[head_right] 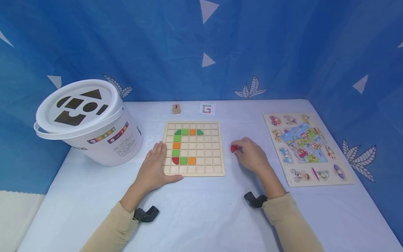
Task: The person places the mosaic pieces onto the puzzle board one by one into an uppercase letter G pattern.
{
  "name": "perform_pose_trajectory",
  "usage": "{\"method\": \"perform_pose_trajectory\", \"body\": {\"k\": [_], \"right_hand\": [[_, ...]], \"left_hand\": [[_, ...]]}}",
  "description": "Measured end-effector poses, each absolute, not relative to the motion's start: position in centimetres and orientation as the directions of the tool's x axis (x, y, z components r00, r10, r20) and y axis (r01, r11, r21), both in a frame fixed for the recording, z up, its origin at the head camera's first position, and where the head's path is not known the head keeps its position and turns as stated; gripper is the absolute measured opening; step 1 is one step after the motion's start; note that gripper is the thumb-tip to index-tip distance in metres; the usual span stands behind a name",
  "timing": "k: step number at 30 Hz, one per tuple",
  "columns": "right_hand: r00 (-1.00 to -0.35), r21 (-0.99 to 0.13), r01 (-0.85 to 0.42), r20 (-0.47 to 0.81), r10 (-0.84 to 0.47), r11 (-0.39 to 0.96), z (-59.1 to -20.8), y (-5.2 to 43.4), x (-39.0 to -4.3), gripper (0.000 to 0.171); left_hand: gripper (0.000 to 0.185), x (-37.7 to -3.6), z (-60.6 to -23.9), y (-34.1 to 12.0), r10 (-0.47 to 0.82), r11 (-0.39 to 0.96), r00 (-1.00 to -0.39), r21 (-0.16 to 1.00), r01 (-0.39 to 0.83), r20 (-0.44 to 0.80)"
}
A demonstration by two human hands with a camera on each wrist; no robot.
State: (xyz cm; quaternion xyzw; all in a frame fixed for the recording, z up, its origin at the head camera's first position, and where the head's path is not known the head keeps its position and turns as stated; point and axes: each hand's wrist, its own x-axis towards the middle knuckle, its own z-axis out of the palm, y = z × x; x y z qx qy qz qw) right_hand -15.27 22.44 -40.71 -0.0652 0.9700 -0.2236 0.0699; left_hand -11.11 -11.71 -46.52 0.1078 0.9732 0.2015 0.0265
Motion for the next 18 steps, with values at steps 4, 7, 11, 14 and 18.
{"method": "perform_pose_trajectory", "body": {"k": [4, 7, 11, 14, 18], "right_hand": [[-0.981, -0.438, -0.093, -0.112, -0.157, 0.894, -40.8, 22.8, -15.5, 0.032], [-0.980, -0.441, -0.100, -0.109, -0.164, 0.892, -40.9, 22.8, -15.7, 0.030], [-0.977, -0.442, -0.112, -0.116, -0.180, 0.890, -41.0, 22.8, -16.0, 0.028], [-0.974, -0.451, -0.104, -0.132, -0.182, 0.886, -41.1, 23.0, -16.4, 0.027], [-0.972, -0.478, -0.082, -0.156, -0.176, 0.875, -41.2, 23.2, -16.9, 0.026]], "left_hand": [[0.135, -11.1, -46.6, -11.7, 0.222, 0.896, -0.975, 0.397, 0.201, -0.007], [0.135, -11.0, -46.7, -11.8, 0.222, 0.897, -0.975, 0.394, 0.202, -0.005], [0.135, -10.9, -46.6, -11.8, 0.222, 0.894, -0.975, 0.398, 0.204, 0.003], [0.135, -10.9, -46.6, -11.8, 0.224, 0.892, -0.975, 0.400, 0.210, 0.013], [0.135, -11.1, -46.6, -11.7, 0.226, 0.893, -0.974, 0.397, 0.213, 0.016]]}}
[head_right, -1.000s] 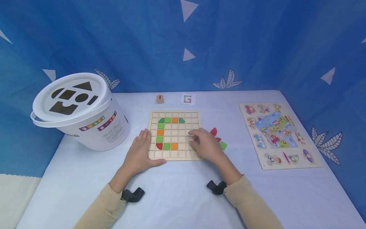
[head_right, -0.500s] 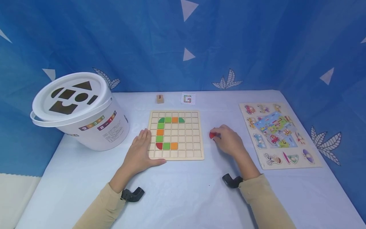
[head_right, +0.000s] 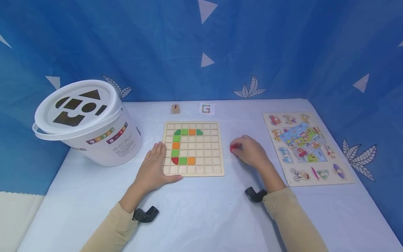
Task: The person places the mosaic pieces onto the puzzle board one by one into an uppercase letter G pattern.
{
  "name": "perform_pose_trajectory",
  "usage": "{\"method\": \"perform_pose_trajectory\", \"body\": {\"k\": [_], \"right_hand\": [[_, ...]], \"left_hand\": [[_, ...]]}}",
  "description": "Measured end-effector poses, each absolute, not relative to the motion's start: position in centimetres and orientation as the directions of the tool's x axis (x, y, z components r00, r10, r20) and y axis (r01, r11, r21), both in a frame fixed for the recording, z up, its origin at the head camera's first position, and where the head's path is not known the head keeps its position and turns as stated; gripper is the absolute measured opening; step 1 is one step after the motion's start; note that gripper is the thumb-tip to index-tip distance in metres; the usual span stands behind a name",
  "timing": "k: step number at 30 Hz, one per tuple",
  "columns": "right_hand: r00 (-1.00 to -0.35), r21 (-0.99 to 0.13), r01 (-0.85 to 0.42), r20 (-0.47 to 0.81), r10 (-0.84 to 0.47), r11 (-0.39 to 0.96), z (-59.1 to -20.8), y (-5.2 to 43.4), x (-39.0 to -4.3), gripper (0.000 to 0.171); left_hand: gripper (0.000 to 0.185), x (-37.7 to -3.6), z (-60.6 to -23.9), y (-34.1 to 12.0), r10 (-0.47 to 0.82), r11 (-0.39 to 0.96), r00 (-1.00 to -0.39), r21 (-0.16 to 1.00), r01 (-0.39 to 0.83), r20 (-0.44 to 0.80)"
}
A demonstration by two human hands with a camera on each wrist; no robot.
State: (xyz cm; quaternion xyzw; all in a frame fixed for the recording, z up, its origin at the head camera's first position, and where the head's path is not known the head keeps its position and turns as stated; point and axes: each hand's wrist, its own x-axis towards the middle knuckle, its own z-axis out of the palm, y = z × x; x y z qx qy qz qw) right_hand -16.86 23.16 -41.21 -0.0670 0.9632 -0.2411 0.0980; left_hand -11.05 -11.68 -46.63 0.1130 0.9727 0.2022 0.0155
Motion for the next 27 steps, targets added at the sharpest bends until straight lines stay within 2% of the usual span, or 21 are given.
{"method": "perform_pose_trajectory", "body": {"k": [10, 15, 21, 25, 27], "right_hand": [[-0.971, -0.497, -0.080, -0.157, -0.180, 0.864, -41.38, 22.94, -17.50, 0.024], [-0.975, -0.454, -0.051, -0.173, -0.143, 0.890, -41.42, 22.49, -17.58, 0.019], [-0.975, -0.410, -0.039, -0.183, -0.124, 0.911, -41.28, 22.38, -17.47, 0.020], [-0.970, -0.446, -0.071, -0.177, -0.166, 0.892, -41.08, 22.87, -17.38, 0.011], [-0.961, -0.480, -0.108, -0.174, -0.214, 0.871, -41.04, 23.16, -17.38, 0.013]], "left_hand": [[0.135, -11.13, -46.63, -11.75, 0.222, 0.896, -0.975, 0.394, 0.204, 0.000], [0.135, -11.10, -46.62, -11.72, 0.224, 0.892, -0.974, 0.400, 0.211, 0.015], [0.135, -11.10, -46.57, -11.70, 0.220, 0.894, -0.976, 0.398, 0.205, 0.009], [0.135, -11.10, -46.52, -11.70, 0.222, 0.894, -0.975, 0.397, 0.206, 0.004], [0.135, -11.11, -46.52, -11.71, 0.223, 0.894, -0.975, 0.397, 0.207, 0.004]]}}
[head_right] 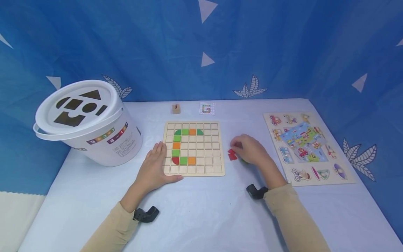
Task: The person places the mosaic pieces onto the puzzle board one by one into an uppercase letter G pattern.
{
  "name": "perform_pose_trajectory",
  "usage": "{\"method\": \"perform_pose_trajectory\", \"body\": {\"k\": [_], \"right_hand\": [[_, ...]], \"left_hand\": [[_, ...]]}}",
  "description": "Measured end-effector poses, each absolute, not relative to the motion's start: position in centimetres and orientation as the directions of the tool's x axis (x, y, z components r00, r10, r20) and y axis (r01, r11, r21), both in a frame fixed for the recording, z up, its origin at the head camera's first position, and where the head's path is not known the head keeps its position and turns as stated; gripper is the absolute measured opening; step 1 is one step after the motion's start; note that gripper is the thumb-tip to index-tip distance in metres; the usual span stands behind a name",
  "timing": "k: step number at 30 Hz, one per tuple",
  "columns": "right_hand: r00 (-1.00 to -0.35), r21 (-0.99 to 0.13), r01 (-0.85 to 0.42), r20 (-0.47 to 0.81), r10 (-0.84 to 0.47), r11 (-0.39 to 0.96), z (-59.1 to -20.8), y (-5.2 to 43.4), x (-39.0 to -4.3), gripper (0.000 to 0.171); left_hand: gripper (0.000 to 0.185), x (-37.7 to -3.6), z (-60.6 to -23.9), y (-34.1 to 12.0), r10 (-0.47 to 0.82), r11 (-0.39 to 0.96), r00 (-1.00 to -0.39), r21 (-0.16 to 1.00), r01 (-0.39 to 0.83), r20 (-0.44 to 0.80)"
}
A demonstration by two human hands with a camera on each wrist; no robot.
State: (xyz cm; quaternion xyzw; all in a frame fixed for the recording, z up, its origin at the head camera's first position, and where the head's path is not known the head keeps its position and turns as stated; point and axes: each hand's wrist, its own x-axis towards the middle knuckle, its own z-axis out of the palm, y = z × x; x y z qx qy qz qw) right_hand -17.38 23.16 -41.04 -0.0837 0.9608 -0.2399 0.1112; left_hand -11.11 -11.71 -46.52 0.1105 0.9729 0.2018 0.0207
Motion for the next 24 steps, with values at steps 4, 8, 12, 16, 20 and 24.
{"method": "perform_pose_trajectory", "body": {"k": [4, 8, 12, 16, 20, 24], "right_hand": [[-0.939, -0.526, -0.170, -0.171, -0.299, 0.833, -41.2, 23.6, -17.4, 0.025], [-0.942, -0.509, -0.156, -0.181, -0.282, 0.847, -41.4, 23.7, -17.4, 0.021], [-0.954, -0.477, -0.122, -0.185, -0.235, 0.870, -41.5, 23.8, -17.4, 0.014], [-0.964, -0.442, -0.083, -0.193, -0.185, 0.893, -41.4, 24.0, -17.1, 0.015], [-0.963, -0.430, -0.090, -0.191, -0.188, 0.898, -41.1, 24.2, -16.9, 0.014], [-0.946, -0.462, -0.172, -0.170, -0.278, 0.870, -40.9, 24.5, -16.8, 0.018]], "left_hand": [[0.136, -11.1, -46.5, -11.8, 0.222, 0.895, -0.975, 0.397, 0.203, 0.000], [0.136, -11.1, -46.5, -11.7, 0.223, 0.893, -0.975, 0.403, 0.203, -0.002], [0.136, -11.2, -46.6, -11.7, 0.225, 0.892, -0.974, 0.401, 0.207, 0.002], [0.136, -11.2, -46.7, -11.7, 0.226, 0.894, -0.974, 0.396, 0.208, 0.001], [0.136, -11.2, -46.6, -11.7, 0.228, 0.894, -0.974, 0.396, 0.210, 0.002], [0.136, -11.2, -46.6, -11.7, 0.227, 0.896, -0.974, 0.392, 0.208, 0.000]]}}
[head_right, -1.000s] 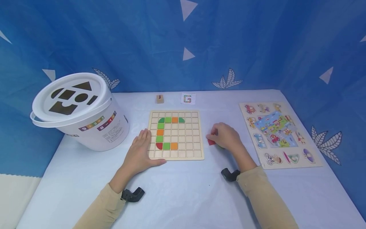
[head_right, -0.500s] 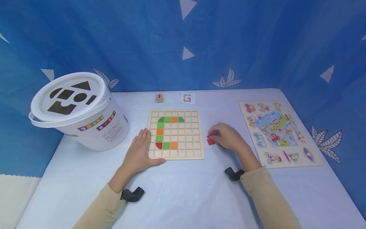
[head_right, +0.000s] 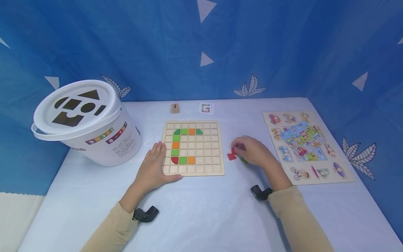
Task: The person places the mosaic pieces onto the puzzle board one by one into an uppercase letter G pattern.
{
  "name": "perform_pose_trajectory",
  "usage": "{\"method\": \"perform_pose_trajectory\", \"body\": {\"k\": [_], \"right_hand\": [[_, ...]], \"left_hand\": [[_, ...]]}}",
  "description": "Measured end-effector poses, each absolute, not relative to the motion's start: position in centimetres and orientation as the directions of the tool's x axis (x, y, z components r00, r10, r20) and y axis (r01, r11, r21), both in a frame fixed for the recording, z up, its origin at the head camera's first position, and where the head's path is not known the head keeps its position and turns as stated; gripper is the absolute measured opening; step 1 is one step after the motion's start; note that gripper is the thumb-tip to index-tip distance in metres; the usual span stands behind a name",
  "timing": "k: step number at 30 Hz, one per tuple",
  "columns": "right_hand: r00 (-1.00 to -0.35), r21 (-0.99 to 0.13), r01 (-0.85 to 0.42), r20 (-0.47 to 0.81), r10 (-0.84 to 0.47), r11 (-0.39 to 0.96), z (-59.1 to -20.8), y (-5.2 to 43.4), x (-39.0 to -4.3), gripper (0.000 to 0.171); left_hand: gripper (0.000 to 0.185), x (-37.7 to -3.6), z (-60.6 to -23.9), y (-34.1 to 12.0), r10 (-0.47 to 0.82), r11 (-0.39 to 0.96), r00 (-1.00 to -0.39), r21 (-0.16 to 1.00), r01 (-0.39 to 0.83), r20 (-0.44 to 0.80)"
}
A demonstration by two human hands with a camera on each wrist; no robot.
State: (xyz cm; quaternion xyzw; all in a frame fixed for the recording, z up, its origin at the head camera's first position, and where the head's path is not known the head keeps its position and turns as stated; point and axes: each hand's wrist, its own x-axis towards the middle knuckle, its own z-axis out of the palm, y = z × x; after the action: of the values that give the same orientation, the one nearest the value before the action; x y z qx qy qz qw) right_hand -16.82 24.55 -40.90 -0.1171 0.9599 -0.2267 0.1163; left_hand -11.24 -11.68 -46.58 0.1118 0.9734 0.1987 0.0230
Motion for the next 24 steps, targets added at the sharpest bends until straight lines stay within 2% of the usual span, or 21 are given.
{"method": "perform_pose_trajectory", "body": {"k": [2, 5, 18, 24], "right_hand": [[-0.931, -0.477, -0.208, -0.172, -0.323, 0.854, -40.9, 24.8, -16.8, 0.028], [-0.916, -0.482, -0.229, -0.186, -0.355, 0.845, -40.8, 25.1, -16.8, 0.033], [-0.947, -0.408, -0.144, -0.208, -0.245, 0.902, -41.1, 25.4, -16.9, 0.031], [-0.941, -0.451, -0.170, -0.189, -0.280, 0.876, -41.4, 25.9, -17.0, 0.030]], "left_hand": [[0.136, -11.2, -46.6, -11.7, 0.226, 0.896, -0.974, 0.392, 0.207, -0.001], [0.136, -11.2, -46.6, -11.7, 0.225, 0.896, -0.974, 0.393, 0.206, -0.003], [0.136, -11.2, -46.6, -11.8, 0.230, 0.897, -0.973, 0.385, 0.217, 0.014], [0.136, -11.2, -46.5, -11.7, 0.231, 0.892, -0.973, 0.397, 0.218, 0.014]]}}
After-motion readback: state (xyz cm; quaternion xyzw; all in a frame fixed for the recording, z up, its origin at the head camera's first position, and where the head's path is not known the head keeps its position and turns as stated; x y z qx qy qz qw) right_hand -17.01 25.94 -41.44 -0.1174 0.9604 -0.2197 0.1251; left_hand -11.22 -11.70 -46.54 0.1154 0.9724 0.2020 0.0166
